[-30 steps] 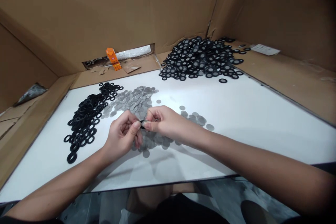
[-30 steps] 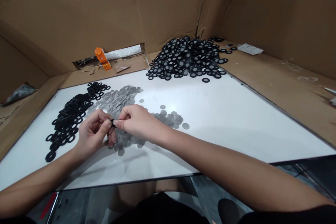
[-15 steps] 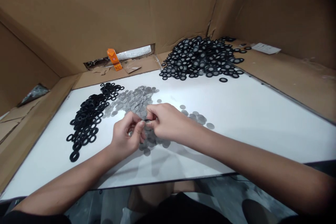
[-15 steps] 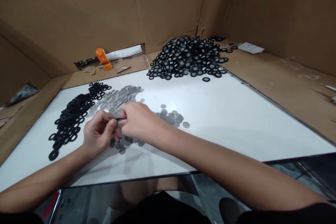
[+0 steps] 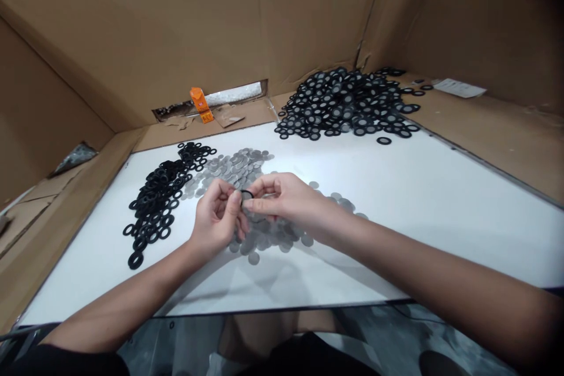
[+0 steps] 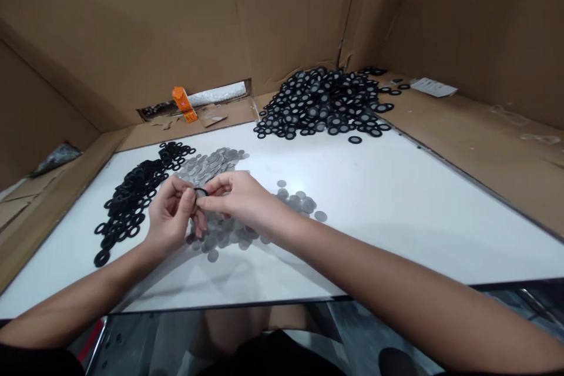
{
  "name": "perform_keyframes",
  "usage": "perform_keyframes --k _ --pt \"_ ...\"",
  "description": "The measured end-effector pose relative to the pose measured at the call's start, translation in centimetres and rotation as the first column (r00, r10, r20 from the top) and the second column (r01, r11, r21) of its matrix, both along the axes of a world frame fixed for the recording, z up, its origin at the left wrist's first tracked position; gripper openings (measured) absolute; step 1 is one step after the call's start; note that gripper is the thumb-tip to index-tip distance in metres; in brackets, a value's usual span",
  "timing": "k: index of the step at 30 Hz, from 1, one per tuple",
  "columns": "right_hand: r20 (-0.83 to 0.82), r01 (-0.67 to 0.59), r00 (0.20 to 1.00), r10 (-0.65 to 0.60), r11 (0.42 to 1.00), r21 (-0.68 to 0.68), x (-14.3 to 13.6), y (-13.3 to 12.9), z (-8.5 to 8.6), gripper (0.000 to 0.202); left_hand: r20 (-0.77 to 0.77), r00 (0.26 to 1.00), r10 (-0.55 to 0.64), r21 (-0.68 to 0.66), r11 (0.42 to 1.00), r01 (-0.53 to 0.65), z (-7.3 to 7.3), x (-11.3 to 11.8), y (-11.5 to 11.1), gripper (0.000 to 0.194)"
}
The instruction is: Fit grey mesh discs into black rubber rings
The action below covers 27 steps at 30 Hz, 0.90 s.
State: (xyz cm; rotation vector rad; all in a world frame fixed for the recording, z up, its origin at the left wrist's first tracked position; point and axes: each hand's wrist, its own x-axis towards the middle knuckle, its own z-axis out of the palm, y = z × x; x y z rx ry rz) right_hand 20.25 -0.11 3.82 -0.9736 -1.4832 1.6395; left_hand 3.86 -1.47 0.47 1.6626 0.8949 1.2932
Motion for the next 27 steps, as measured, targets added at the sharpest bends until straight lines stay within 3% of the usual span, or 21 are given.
perform_keyframes --k 4,9,14,17,22,27 --pt "-0.343 -0.059 0.939 -0.011 0.979 -0.193 -1.0 -0.7 -0.7 0.024 0.053 0.997 0.064 0.008 0.998 -0.064 -0.1 0.1 -0.1 0.024" --pt "-0.495 -0.083 0.868 -0.044 0.969 -0.232 -2.1 -1.4 -1.8 0.028 0.115 0.989 0.095 -0.005 0.995 -0.095 -0.6 0.4 -0.4 0.024" --pt "-0.391 -0.017 0.92 -0.03 0.993 -0.116 -2.3 -1.1 -2.9 0.033 0.148 0.989 -0.01 -0.142 0.989 0.032 -1.2 -0.1 -0.2 0.025" --pt "-0.292 0.007 0.956 -0.008 1.0 -0.003 -2.2 -0.9 -2.9 0.035 0.102 0.99 -0.099 -0.152 0.982 0.114 -1.1 -0.9 0.2 0.03" --pt "-0.159 0.019 0.987 -0.002 0.994 0.103 -1.7 -0.7 -2.2 0.03 -0.096 0.993 -0.062 -0.027 0.998 0.059 -0.2 -1.7 0.6 0.034" --pt "0.017 0.022 1.0 -0.026 0.976 0.216 -1.1 -0.6 -1.4 0.024 -0.14 0.99 0.031 0.004 1.0 -0.031 -0.2 -1.7 0.6 0.033"
